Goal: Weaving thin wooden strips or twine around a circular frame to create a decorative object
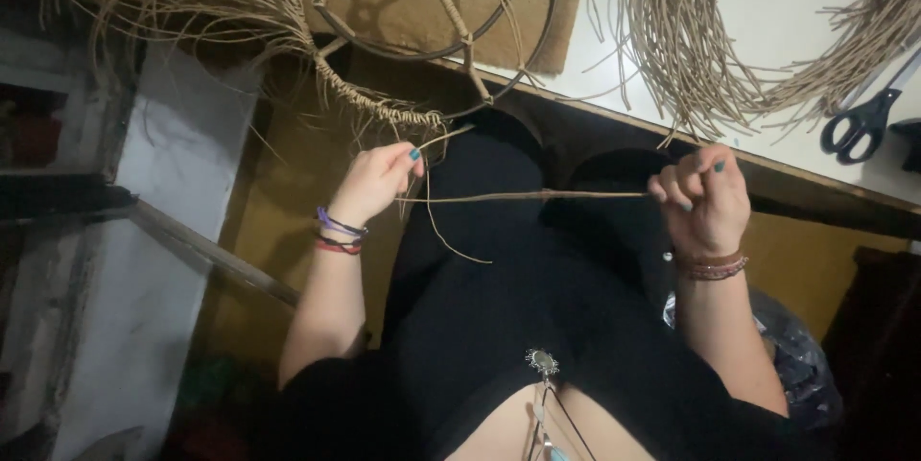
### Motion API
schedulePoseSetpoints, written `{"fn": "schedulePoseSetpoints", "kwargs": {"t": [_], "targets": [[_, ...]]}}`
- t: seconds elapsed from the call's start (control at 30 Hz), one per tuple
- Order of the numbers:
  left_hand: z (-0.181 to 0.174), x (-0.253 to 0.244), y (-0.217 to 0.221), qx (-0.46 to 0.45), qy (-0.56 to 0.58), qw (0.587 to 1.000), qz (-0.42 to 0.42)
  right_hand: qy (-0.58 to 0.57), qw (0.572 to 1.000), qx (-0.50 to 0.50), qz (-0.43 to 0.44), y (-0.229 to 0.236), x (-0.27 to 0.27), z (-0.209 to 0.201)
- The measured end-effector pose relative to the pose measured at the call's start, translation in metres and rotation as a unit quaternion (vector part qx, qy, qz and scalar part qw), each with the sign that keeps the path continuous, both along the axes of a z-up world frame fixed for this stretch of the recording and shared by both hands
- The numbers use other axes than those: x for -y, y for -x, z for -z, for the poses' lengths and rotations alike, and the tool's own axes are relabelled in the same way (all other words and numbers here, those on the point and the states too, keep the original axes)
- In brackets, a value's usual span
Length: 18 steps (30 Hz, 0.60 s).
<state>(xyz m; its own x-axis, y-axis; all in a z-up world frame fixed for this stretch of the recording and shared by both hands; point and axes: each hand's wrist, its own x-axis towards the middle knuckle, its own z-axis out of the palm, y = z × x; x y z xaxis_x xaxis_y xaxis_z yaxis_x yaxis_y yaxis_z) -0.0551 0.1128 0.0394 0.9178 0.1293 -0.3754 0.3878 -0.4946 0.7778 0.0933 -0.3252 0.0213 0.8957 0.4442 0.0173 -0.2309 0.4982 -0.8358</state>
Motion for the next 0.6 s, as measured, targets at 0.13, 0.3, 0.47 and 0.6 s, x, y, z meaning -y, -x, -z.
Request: {"fn": "schedulePoseSetpoints", "kwargs": {"t": [0.13,0.3,0.47,0.6], "targets": [[-0.031,0.028,-0.011,0.027,0.178,0.984,-0.013,0.154,0.988,0.011,0.016,0.014,-0.021,-0.026],[-0.008,0.12,-0.03,0.099,0.508,0.843,-0.145,0.41,0.894,0.181,-0.022,0.052,-0.049,-0.025],[-0.02,0.173,-0.04,0.108,0.565,0.776,-0.259,0.39,0.903,0.175,-0.048,0.075,-0.084,-0.04],[-0.033,0.19,-0.043,0.093,0.594,0.76,-0.246,0.375,0.906,0.185,-0.073,0.078,-0.098,-0.043]]}}
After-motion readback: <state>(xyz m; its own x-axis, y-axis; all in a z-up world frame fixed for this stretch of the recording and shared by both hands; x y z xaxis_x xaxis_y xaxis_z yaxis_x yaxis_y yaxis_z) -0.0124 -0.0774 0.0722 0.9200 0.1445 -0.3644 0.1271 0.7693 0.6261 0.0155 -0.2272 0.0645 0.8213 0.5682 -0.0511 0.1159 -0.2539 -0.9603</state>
